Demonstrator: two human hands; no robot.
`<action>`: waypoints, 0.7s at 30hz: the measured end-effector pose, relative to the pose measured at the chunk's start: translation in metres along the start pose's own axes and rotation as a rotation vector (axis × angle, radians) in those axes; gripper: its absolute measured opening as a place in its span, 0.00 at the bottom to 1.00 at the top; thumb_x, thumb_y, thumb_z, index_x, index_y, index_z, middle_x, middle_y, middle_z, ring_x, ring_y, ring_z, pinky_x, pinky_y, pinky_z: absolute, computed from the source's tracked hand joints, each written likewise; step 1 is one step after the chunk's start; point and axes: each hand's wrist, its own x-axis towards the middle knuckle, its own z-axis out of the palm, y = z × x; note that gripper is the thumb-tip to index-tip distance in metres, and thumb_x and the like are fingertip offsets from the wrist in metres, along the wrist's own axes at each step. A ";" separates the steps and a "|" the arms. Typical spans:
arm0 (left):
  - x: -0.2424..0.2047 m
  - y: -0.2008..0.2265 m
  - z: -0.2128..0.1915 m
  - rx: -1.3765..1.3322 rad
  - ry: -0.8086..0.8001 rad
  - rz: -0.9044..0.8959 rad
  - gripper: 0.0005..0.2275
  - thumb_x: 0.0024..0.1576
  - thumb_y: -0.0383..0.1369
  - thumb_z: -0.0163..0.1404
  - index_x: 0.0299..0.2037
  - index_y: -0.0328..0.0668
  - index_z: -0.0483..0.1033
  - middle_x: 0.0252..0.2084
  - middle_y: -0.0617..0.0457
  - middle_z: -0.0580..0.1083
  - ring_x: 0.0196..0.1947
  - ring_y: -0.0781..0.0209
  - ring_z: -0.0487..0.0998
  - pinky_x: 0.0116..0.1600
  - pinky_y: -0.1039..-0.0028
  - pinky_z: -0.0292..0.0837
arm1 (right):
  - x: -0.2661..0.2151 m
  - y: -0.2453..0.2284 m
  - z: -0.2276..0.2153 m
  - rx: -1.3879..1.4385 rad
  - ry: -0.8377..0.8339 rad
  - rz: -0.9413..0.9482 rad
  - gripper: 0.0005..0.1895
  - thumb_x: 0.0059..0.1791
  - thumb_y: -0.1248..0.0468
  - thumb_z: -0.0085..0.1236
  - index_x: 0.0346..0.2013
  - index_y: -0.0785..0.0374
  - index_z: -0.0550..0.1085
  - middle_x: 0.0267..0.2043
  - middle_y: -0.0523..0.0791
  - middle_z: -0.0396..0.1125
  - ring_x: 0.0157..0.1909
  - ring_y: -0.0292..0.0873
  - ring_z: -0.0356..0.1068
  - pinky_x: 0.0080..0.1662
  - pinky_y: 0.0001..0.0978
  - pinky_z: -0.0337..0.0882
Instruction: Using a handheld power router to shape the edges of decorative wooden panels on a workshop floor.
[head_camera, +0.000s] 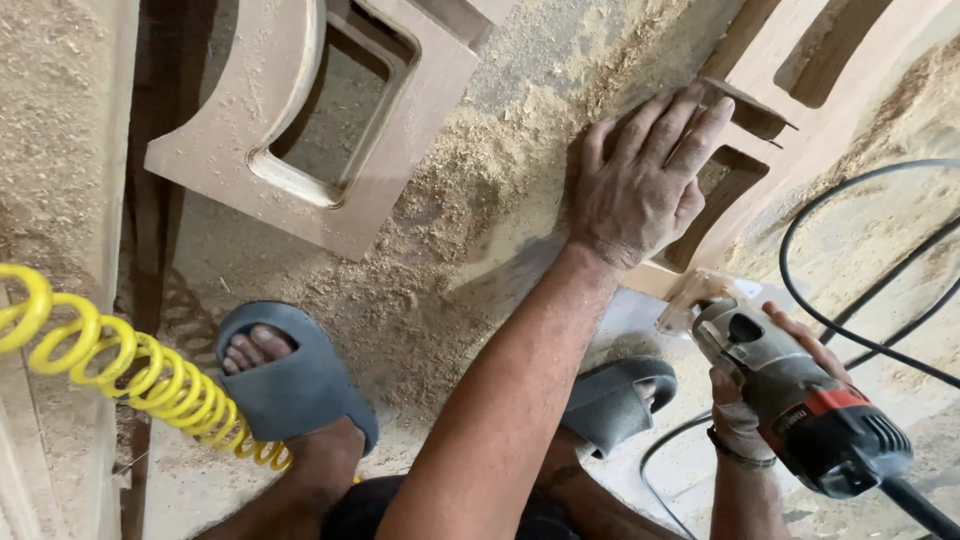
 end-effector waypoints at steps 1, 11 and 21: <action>-0.001 0.001 0.003 -0.001 0.000 0.003 0.32 0.57 0.48 0.61 0.70 0.68 0.59 0.72 0.68 0.69 0.71 0.70 0.74 0.71 0.64 0.66 | -0.001 0.003 -0.003 -0.002 0.003 0.000 0.40 0.45 0.47 0.61 0.60 0.72 0.60 0.57 0.59 0.63 0.58 0.62 0.70 0.66 0.55 0.71; -0.001 0.002 -0.002 -0.030 0.019 0.007 0.33 0.54 0.45 0.60 0.70 0.66 0.59 0.72 0.66 0.70 0.70 0.68 0.74 0.70 0.61 0.66 | 0.011 0.010 -0.016 0.115 -0.122 -0.035 0.36 0.47 0.55 0.61 0.64 0.63 0.56 0.61 0.57 0.60 0.65 0.61 0.67 0.72 0.56 0.69; 0.004 0.004 -0.004 -0.131 0.171 0.003 0.21 0.66 0.49 0.35 0.67 0.59 0.66 0.65 0.59 0.75 0.65 0.60 0.77 0.66 0.60 0.65 | 0.017 0.015 -0.022 0.265 -0.162 0.046 0.37 0.43 0.58 0.67 0.64 0.58 0.61 0.63 0.53 0.62 0.68 0.50 0.67 0.76 0.50 0.69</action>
